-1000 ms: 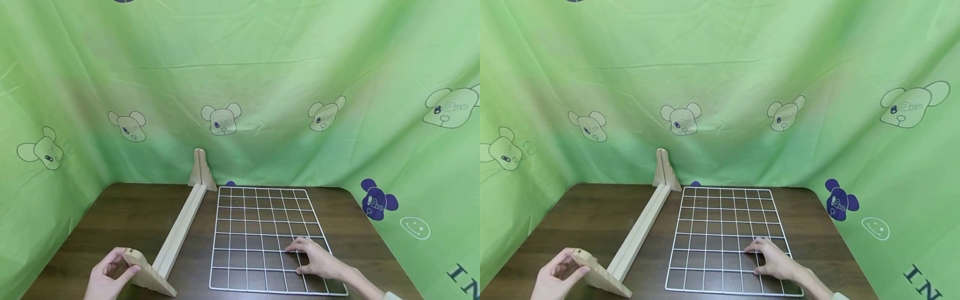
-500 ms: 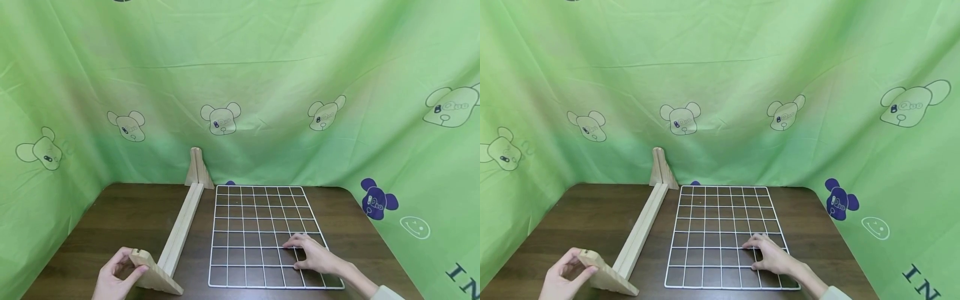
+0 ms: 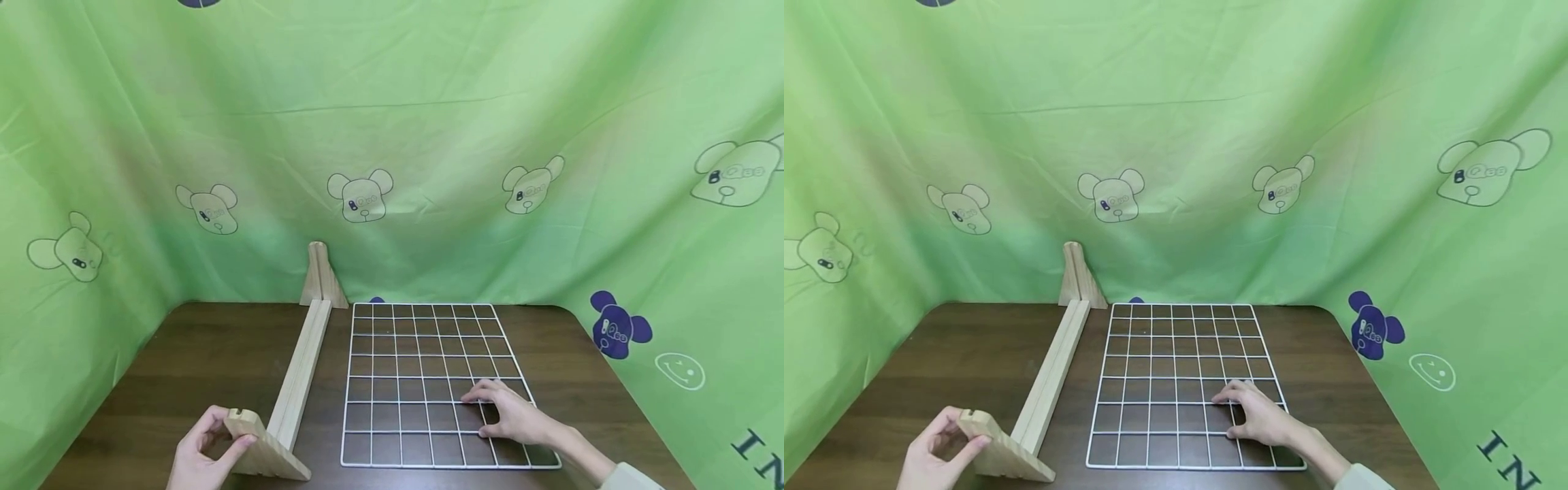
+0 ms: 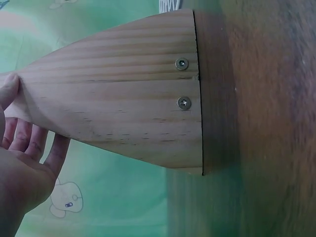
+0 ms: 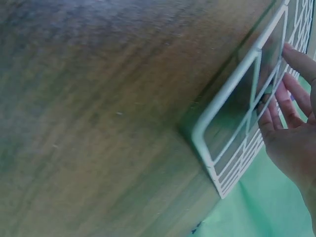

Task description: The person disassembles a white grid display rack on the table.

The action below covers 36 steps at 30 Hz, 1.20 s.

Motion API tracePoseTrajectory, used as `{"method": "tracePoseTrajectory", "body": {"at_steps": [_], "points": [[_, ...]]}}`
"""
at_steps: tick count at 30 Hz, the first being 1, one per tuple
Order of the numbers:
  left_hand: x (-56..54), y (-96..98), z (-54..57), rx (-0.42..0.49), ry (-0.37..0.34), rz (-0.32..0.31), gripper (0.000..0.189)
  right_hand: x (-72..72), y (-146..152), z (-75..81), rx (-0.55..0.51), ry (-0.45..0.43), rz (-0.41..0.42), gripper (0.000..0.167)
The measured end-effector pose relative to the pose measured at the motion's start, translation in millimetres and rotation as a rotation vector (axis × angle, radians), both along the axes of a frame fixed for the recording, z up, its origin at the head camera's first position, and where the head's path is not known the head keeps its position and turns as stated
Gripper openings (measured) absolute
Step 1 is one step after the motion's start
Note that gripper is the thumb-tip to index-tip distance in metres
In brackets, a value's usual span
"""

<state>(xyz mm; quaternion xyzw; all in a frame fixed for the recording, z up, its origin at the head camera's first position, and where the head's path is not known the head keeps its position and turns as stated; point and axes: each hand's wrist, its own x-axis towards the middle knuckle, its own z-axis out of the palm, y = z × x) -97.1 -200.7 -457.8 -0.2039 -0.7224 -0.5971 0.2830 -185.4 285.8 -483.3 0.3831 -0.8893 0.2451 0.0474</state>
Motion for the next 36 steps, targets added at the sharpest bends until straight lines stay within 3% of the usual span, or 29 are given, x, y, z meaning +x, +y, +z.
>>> {"method": "tracePoseTrajectory", "body": {"at_steps": [8, 16, 23, 33, 36], "points": [[-2.4, 6.9, 1.0, 0.009, -0.029, 0.029, 0.042, -0.2, -3.0, -2.7, -0.009, 0.018, -0.012, 0.051], [-3.9, 12.1, -1.7, 0.054, -0.011, 0.012, 0.043, -1.1, -2.4, -0.3, 0.003, 0.028, 0.001, 0.051], [-5.4, 16.1, -0.3, -0.013, -0.011, 0.057, 0.043, 1.7, -0.9, 0.3, 0.034, 0.053, -0.027, 0.050], [-5.5, 16.0, -3.3, -0.039, 0.001, 0.040, 0.041, 13.5, -4.7, 1.8, 0.058, 0.053, -0.063, 0.055], [-3.7, 16.6, 0.8, -0.056, -0.014, 0.072, 0.040, 16.6, -6.7, 3.7, 0.062, 0.037, -0.063, 0.058]]}}
